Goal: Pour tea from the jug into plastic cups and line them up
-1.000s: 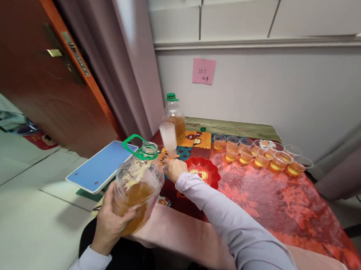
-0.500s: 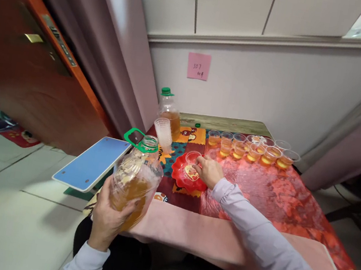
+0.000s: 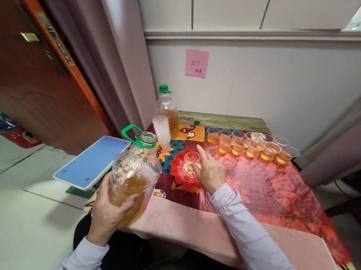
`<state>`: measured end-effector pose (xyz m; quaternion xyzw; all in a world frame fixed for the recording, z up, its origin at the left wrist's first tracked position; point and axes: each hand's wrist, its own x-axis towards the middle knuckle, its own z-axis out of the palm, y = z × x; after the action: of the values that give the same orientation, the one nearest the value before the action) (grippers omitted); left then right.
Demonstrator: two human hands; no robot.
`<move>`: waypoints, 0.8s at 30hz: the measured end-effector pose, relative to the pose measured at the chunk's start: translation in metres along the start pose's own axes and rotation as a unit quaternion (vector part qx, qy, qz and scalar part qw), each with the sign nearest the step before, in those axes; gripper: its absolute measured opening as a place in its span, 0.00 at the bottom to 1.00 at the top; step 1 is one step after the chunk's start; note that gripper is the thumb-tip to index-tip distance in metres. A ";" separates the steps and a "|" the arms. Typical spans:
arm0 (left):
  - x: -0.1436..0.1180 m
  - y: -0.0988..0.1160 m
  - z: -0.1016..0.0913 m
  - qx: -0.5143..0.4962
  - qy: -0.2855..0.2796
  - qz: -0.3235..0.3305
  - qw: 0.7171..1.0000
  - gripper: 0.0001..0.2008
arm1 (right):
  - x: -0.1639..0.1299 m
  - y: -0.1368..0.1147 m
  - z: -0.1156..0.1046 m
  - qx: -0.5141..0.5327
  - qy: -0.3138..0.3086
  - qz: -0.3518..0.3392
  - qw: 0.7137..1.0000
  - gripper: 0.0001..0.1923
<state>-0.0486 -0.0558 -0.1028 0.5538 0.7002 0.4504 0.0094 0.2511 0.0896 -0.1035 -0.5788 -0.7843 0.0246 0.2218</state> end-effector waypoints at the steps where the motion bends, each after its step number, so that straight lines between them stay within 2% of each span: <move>1: 0.000 0.000 0.000 0.002 -0.001 0.002 1.000 0.48 | 0.001 0.003 0.004 0.023 0.022 0.003 0.999 0.35; 3: 0.001 0.001 0.000 0.004 -0.004 0.004 1.000 0.49 | 0.006 0.008 0.018 0.070 0.039 0.014 0.997 0.39; 7: 0.001 0.003 0.002 0.016 0.005 0.009 1.000 0.49 | 0.019 0.013 0.051 0.155 0.018 0.047 0.987 0.52; 10: 0.001 0.003 0.004 0.022 0.017 0.013 1.000 0.49 | 0.025 0.011 0.065 0.201 0.004 0.058 0.978 0.53; 17: 0.000 0.001 0.005 0.027 0.021 0.011 0.999 0.50 | 0.021 0.006 0.064 0.189 -0.018 0.095 0.977 0.46; 24: 0.004 0.003 0.005 0.025 0.014 0.011 1.000 0.50 | 0.020 0.006 0.059 0.185 -0.021 0.079 0.979 0.51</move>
<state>-0.0452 -0.0497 -0.1027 0.5552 0.7051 0.4406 -0.0191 0.2302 0.1225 -0.1519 -0.5871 -0.7225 0.1989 0.3062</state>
